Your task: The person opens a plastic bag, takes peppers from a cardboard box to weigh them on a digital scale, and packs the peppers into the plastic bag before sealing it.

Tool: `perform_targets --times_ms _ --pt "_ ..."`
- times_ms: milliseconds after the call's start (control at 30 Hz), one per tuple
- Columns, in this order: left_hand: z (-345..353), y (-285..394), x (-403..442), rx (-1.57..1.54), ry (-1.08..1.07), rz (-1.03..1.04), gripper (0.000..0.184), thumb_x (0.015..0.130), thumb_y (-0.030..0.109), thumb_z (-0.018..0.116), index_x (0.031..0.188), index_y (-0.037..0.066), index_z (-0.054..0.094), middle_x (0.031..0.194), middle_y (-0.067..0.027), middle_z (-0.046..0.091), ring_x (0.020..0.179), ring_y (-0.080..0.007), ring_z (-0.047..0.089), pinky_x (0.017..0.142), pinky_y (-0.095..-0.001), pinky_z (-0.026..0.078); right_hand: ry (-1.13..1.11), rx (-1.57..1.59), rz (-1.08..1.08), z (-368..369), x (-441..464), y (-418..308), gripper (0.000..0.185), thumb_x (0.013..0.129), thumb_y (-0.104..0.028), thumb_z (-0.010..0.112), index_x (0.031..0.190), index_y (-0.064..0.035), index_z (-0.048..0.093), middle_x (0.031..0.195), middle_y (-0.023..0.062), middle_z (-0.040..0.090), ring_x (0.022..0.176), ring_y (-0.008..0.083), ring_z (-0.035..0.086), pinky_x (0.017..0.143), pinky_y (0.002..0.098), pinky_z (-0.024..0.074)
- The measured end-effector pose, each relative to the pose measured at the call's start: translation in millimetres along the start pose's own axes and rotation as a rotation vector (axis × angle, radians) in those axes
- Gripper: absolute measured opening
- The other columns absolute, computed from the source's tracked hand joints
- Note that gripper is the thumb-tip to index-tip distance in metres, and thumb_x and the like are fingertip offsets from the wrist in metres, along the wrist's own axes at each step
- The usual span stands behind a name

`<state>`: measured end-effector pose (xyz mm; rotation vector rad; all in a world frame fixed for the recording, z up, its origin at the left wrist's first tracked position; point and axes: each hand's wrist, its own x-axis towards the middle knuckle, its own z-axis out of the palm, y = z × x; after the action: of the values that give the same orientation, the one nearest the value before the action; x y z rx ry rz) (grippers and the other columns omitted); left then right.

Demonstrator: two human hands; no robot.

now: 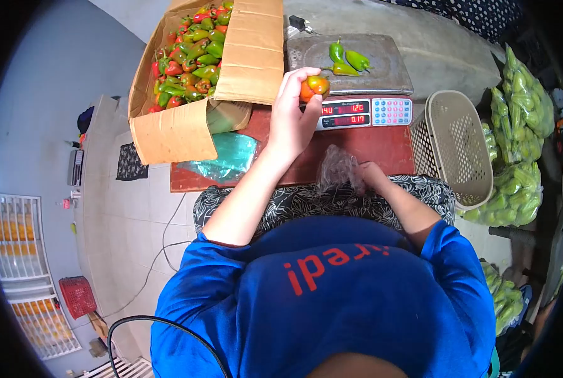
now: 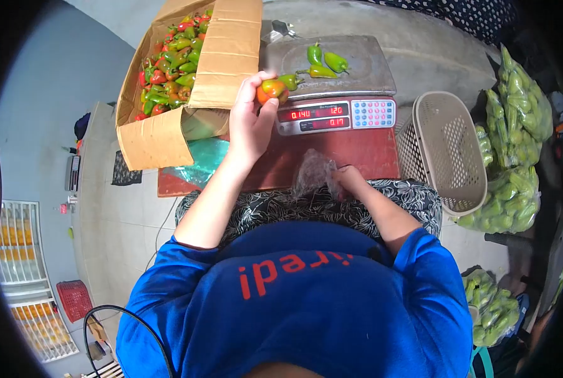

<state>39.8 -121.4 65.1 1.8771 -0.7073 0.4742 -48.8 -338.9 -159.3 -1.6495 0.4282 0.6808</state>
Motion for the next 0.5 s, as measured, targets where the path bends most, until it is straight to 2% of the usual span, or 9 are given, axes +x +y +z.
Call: perform_targets --times_ms 33,133,200,333,467,500 --pt "1.7 -2.5 -2.1 -0.036 -0.001 -0.024 0.038 0.080 -0.005 0.056 0.117 0.001 0.048 0.112 -0.0148 0.054 0.105 -0.0262 0.055 0.091 -0.0330 0.044 -0.004 0.026 0.005 -0.5 0.8 2.0 0.027 0.089 -0.020 0.059 0.073 0.0005 0.065 0.059 0.0050 0.060 0.044 0.0150 0.053 0.042 0.0302 0.0420" --pt "10.5 -4.6 -5.5 -0.428 0.014 -0.230 0.034 0.086 0.002 0.050 0.120 0.003 0.048 0.114 -0.0108 0.052 0.106 -0.0219 0.053 0.094 -0.0317 0.043 -0.006 0.088 -0.007 -1.7 9.7 11.3 0.025 0.088 -0.020 0.060 0.075 0.0005 0.065 0.059 0.0059 0.059 0.041 0.0158 0.052 0.039 0.0302 0.0415" --pt "7.4 -1.7 -2.8 -0.875 -0.007 -0.424 0.033 0.088 0.009 0.048 0.120 0.004 0.048 0.114 -0.0109 0.052 0.104 -0.0235 0.053 0.091 -0.0344 0.045 0.007 0.113 -0.044 -0.9 13.1 13.7 0.024 0.086 -0.021 0.061 0.076 0.0005 0.066 0.058 0.0080 0.060 0.036 0.0177 0.051 0.033 0.0303 0.0403" --pt "-0.8 -7.9 -2.9 -1.664 -0.043 -0.691 0.033 0.090 0.020 0.046 0.120 0.006 0.048 0.112 -0.0111 0.051 0.099 -0.0246 0.054 0.083 -0.0374 0.050 -0.011 0.096 0.008 -2.3 4.8 3.6 0.024 0.088 -0.020 0.061 0.076 0.0007 0.066 0.059 0.0046 0.059 0.045 0.0138 0.052 0.043 0.0299 0.0416" --pt "-3.2 -3.4 -4.4 -2.187 -0.170 -0.680 0.029 0.090 0.020 0.045 0.114 0.004 0.050 0.099 -0.0081 0.051 0.082 -0.0195 0.051 0.072 -0.0332 0.051 -0.002 0.053 -0.034 -0.7 1.1 1.9 0.026 0.088 -0.022 0.061 0.076 0.0000 0.066 0.060 0.0043 0.059 0.045 0.0138 0.052 0.042 0.0303 0.0411" --pt "-4.0 -0.7 -4.1 -2.199 -0.195 -0.656 0.028 0.091 0.020 0.044 0.113 0.004 0.050 0.096 -0.0076 0.051 0.079 -0.0185 0.050 0.070 -0.0322 0.050 0.001 0.039 -0.066 -0.8 2.5 4.2 0.026 0.088 -0.022 0.061 0.076 -0.0002 0.066 0.060 0.0042 0.059 0.044 0.0139 0.052 0.042 0.0306 0.0410"
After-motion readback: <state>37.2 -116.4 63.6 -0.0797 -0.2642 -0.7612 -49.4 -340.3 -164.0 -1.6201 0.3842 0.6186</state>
